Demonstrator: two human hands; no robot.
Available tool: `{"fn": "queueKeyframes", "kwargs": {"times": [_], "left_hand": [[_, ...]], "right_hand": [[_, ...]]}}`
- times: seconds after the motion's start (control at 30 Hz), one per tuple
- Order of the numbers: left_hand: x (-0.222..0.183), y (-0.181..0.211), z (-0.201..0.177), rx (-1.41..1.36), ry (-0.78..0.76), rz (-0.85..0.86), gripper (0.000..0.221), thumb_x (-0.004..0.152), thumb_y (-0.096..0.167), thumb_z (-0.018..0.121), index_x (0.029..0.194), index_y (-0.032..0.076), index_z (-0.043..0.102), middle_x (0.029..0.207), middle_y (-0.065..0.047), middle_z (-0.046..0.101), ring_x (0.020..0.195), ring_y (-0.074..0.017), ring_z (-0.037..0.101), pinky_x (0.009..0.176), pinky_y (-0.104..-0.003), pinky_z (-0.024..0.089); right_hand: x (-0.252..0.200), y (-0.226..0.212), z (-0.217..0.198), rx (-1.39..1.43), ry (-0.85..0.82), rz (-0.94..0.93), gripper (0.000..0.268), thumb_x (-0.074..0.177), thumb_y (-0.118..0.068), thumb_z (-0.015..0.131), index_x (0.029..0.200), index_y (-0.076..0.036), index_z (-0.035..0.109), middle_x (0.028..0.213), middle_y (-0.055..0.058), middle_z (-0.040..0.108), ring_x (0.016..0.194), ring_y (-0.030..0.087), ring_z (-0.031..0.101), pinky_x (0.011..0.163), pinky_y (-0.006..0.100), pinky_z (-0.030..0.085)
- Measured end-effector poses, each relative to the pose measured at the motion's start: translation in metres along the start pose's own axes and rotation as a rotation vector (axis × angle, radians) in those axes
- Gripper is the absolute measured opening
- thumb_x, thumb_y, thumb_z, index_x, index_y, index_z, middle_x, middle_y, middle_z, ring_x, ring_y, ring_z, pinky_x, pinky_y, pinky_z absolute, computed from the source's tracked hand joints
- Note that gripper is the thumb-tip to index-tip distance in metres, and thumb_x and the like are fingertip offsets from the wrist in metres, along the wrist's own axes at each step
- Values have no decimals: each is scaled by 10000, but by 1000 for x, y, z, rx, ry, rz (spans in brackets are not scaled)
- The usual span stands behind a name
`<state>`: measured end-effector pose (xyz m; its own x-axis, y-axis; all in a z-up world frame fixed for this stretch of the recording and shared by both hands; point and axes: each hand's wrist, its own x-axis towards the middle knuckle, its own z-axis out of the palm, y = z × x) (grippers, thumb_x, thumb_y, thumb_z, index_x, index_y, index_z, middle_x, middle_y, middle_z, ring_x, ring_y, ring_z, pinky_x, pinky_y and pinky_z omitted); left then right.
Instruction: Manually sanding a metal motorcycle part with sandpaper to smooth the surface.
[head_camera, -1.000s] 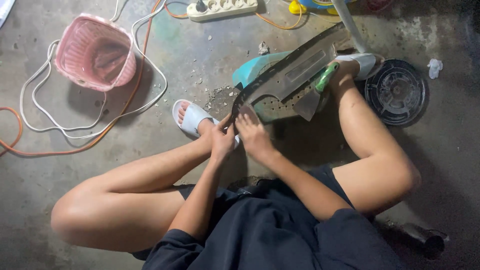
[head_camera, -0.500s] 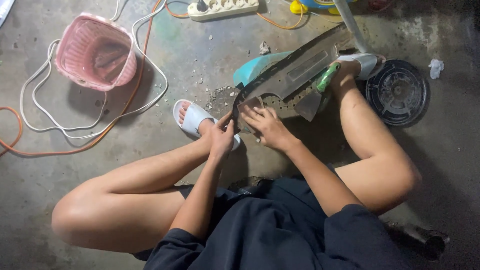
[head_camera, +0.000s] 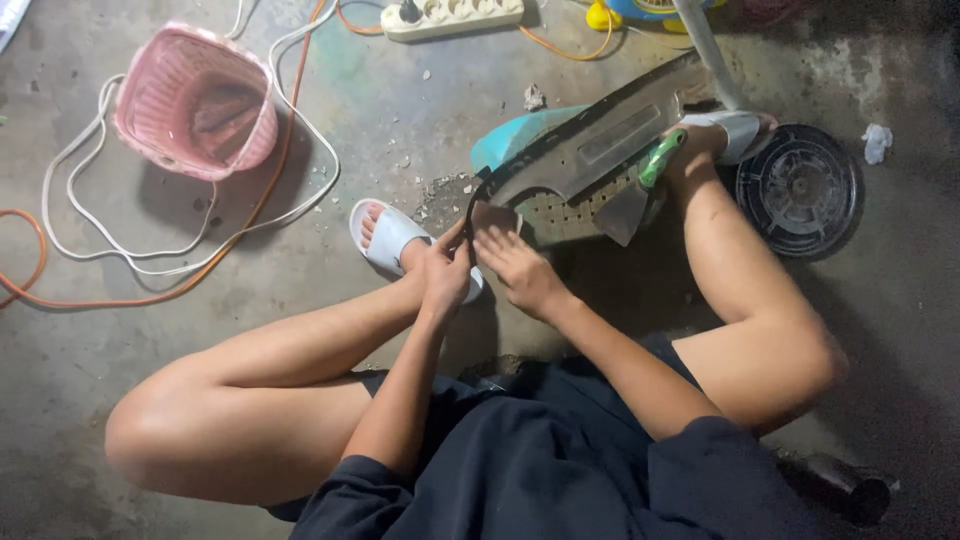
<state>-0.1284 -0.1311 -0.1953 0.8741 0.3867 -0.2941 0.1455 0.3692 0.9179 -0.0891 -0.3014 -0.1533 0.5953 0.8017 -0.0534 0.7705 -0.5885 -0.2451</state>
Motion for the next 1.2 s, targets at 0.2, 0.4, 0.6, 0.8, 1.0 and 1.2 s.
{"fn": "queueKeyframes", "kwargs": {"times": [0.2,0.4,0.6,0.8,1.0,1.2], "left_hand": [[-1,15,6,49,2,25,371,998,-10,586,1365,11,636,1167,-263,712,925,-267,704,723,-404,647],[-5,12,8,48,-7,-22,391,994,-35,592,1382,0,624,1158,-279,705,947,-298,715,740,-426,638],[-5,9,-1,75,-15,-61,392,989,-15,610,1379,14,626,1158,-279,705,941,-304,745,744,-410,650],[0,9,2,70,21,-13,383,978,-8,627,1361,0,634,1173,-301,700,950,-292,710,746,-419,644],[-5,25,11,13,47,63,427,947,-28,669,1370,1,627,1144,-308,706,957,-325,716,749,-445,648],[2,17,-2,82,-19,27,457,896,-104,630,1333,21,664,1066,-283,739,854,-321,748,658,-430,658]], "right_hand": [[24,53,2,-114,54,22,871,806,-125,667,1610,-296,377,1686,-41,324,1560,255,233,1264,484,258],[24,58,-1,-76,262,-149,710,840,-64,610,1535,-158,500,1561,22,523,1460,168,435,1276,347,251],[8,23,-4,184,133,-162,844,727,9,688,1534,-130,481,1617,43,452,1527,195,340,1297,367,222],[10,20,28,132,275,-188,680,850,-116,622,1521,-151,513,1606,62,464,1518,235,363,1283,398,251],[27,50,13,76,489,-102,474,965,-154,564,1435,-131,626,1498,73,588,1448,229,468,1251,384,276],[27,40,27,74,401,-82,423,976,-155,509,1374,-113,645,1392,108,660,1371,247,559,1235,423,319]]}}
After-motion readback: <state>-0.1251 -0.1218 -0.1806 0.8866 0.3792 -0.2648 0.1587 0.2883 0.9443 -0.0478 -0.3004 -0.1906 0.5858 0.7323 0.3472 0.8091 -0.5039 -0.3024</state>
